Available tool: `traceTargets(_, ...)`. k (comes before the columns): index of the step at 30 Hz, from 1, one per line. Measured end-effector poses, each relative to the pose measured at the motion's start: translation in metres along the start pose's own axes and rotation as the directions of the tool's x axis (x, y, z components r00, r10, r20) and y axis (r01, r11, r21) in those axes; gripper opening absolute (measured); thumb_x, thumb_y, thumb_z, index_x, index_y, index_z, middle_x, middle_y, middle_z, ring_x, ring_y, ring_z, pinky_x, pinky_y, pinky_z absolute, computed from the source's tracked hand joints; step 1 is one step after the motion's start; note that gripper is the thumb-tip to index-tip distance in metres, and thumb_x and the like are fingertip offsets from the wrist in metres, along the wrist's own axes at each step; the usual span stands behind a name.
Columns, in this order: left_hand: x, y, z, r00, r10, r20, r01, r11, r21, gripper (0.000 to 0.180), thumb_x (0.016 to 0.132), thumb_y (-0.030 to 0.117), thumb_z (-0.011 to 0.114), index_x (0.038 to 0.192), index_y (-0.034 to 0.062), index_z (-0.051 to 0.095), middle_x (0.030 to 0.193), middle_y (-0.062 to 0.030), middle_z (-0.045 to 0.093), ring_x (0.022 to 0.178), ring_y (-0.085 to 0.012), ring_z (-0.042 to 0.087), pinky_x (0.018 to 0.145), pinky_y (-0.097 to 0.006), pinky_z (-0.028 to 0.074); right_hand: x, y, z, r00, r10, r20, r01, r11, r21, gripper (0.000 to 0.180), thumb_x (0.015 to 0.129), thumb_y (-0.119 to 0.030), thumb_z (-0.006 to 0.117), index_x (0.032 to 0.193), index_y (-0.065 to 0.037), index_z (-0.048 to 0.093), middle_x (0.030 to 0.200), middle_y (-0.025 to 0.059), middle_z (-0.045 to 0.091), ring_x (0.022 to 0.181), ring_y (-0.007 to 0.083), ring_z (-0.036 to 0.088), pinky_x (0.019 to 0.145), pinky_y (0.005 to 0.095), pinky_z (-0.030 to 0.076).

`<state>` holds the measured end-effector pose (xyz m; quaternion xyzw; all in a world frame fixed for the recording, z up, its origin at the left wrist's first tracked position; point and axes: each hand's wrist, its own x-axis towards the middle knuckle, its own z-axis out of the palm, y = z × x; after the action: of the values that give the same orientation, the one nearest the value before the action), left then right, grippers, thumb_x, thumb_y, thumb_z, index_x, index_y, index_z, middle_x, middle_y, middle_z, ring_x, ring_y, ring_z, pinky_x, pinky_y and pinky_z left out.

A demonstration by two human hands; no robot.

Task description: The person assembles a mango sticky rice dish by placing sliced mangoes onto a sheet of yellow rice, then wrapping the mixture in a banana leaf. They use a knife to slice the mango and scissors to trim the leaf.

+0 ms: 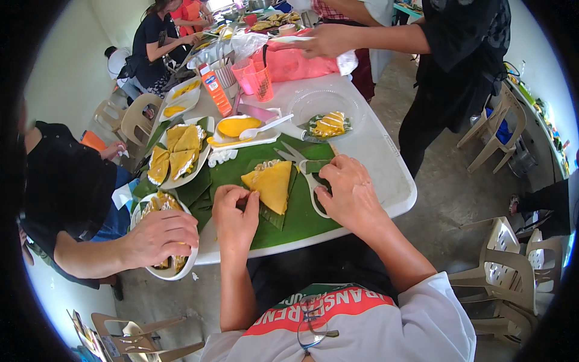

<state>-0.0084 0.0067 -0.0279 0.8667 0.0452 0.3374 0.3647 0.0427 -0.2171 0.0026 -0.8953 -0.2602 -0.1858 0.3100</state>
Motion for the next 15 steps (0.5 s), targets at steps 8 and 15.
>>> traceTargets(8,0.003,0.008,-0.002,1.0,-0.01,-0.002,0.01,1.0,-0.008,0.009,0.079,0.002,0.072,0.082,-0.0009,0.064,0.084,-0.0119,0.059,0.07,-0.0221,0.059,0.065,-0.033,0.049,0.01,0.008,0.004,0.998,-0.057,-0.004,0.057,0.998,-0.003,0.017,0.075,-0.01,0.071,0.087,0.001,0.067,0.096,0.0172,0.062,0.094,0.0367,0.059,0.087,0.0451,0.046)
traceTargets(15,0.003,0.009,-0.002,0.998,-0.054,0.013,0.053,0.998,0.018,0.009,0.079,0.002,0.072,0.082,-0.0012,0.065,0.086,-0.0133,0.059,0.072,-0.0244,0.059,0.066,-0.035,0.049,0.016,0.007,0.0,0.992,-0.106,-0.07,0.11,0.992,0.062,0.017,0.073,-0.003,0.073,0.089,0.001,0.067,0.095,0.0158,0.062,0.089,0.0352,0.058,0.083,0.0432,0.047)
